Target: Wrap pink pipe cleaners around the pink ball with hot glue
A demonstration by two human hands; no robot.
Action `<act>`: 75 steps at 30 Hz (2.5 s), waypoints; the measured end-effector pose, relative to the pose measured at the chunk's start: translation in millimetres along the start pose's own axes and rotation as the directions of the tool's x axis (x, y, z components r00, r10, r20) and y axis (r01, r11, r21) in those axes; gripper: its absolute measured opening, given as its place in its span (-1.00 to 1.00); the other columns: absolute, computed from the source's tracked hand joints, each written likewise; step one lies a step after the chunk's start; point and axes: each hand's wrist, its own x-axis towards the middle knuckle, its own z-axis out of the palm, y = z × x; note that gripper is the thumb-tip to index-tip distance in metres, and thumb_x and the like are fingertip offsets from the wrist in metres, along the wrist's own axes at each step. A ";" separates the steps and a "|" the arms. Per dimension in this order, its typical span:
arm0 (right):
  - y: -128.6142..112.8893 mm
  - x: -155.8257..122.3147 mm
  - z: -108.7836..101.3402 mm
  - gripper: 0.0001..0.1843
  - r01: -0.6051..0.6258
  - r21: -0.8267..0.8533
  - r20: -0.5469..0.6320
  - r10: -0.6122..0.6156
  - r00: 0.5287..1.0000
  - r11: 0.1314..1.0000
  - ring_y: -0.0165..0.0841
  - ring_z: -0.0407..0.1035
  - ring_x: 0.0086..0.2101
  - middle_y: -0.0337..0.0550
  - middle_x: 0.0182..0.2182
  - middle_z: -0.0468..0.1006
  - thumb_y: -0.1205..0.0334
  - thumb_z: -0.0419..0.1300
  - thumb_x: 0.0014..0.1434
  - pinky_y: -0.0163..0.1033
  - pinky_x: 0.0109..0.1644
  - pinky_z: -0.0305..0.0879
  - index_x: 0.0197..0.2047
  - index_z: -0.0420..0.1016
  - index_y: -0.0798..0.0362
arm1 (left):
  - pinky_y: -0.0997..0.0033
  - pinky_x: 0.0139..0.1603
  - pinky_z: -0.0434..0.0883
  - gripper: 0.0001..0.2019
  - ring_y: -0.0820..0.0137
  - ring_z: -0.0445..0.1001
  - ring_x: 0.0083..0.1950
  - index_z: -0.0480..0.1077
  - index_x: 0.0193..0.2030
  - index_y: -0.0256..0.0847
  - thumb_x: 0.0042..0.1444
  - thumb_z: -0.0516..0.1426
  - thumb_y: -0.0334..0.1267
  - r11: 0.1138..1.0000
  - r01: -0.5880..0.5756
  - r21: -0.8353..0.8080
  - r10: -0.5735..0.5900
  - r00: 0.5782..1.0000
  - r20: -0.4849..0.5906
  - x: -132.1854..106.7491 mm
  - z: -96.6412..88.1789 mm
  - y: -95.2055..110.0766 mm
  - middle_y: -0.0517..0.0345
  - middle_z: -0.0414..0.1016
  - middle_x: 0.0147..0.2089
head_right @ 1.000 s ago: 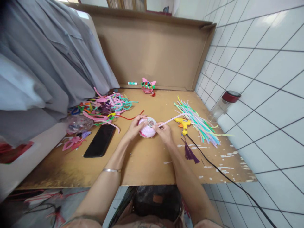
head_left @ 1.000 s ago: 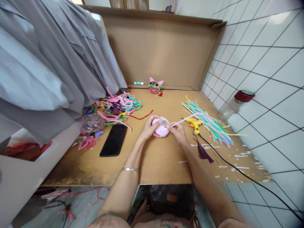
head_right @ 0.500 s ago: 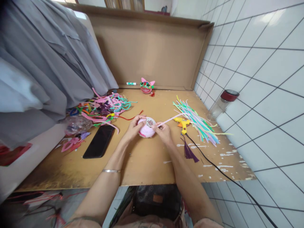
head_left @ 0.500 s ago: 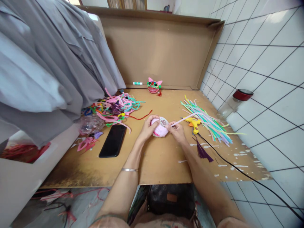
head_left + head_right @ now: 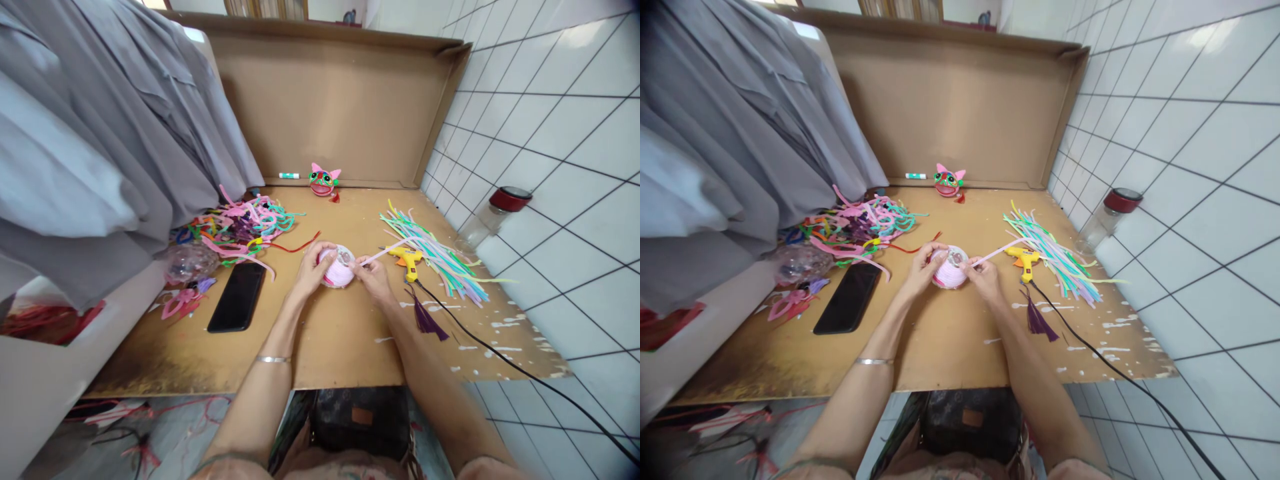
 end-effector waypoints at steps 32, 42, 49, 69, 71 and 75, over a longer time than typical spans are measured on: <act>-2.2 -2.8 0.5 -0.51 -0.024 0.102 0.010 0.023 1.000 0.994 -0.54 0.04 -0.62 -0.42 -0.71 0.23 -0.15 0.46 -0.26 -0.35 -0.52 -0.08 -0.51 0.40 0.03 | 0.05 0.37 0.20 -0.50 0.11 0.33 0.27 0.39 0.04 -0.17 -0.15 0.17 -0.33 0.992 -0.068 0.103 0.045 0.976 0.214 -4.2 -8.8 15.0 -0.03 0.38 0.17; 1.9 -1.1 -1.0 -0.52 -0.017 0.089 0.009 0.016 1.000 0.996 -0.54 0.04 -0.63 -0.42 -0.72 0.22 -0.16 0.45 -0.23 -0.35 -0.53 -0.08 -0.52 0.39 0.03 | 0.10 0.33 0.25 -0.42 0.13 0.36 0.21 0.35 0.12 -0.18 -0.16 0.17 -0.33 0.992 -0.051 0.112 0.029 0.981 0.190 -6.8 -6.9 19.7 0.00 0.39 0.14; -0.4 -1.8 0.2 -0.51 -0.016 0.096 -0.009 0.017 1.000 0.995 -0.53 0.07 -0.62 -0.41 -0.71 0.26 -0.17 0.45 -0.26 -0.35 -0.52 -0.05 -0.50 0.41 0.04 | 0.07 0.38 0.20 -0.48 0.13 0.33 0.27 0.39 0.06 -0.16 -0.14 0.16 -0.35 0.990 -0.072 0.117 0.046 0.976 0.213 -4.6 -7.2 17.9 0.00 0.38 0.19; -22.1 -3.6 -16.9 -0.60 0.011 0.043 0.203 -0.020 0.979 0.999 -0.46 0.28 -0.48 -0.32 -0.52 0.46 0.06 0.51 -0.30 -0.34 -0.37 0.19 -0.42 0.50 0.02 | 0.05 0.32 0.26 -0.29 0.08 0.35 0.25 0.34 0.10 -0.17 -0.25 0.42 -0.15 0.985 -0.100 0.144 0.073 0.980 0.185 -7.2 0.8 8.6 -0.09 0.35 0.19; -22.9 -3.0 -20.0 -0.62 0.019 0.014 0.248 -0.022 0.969 1.000 -0.44 0.31 -0.46 -0.30 -0.50 0.47 0.10 0.49 -0.28 -0.32 -0.36 0.23 -0.37 0.52 0.01 | 0.05 0.31 0.27 -0.30 0.08 0.36 0.24 0.34 0.09 -0.17 -0.25 0.42 -0.17 0.987 -0.092 0.131 0.068 0.982 0.175 -7.2 1.1 9.3 -0.08 0.36 0.18; -17.2 3.1 -22.6 -0.73 0.152 -0.163 0.019 -0.151 0.988 0.975 -0.40 0.33 -0.45 -0.26 -0.50 0.48 0.09 0.35 -0.16 -0.29 -0.34 0.28 -0.37 0.50 0.02 | 0.05 0.29 0.30 -0.30 0.09 0.38 0.22 0.33 0.09 -0.18 -0.26 0.41 -0.22 0.989 -0.065 0.135 0.042 0.985 0.168 -7.3 1.6 11.7 -0.08 0.37 0.18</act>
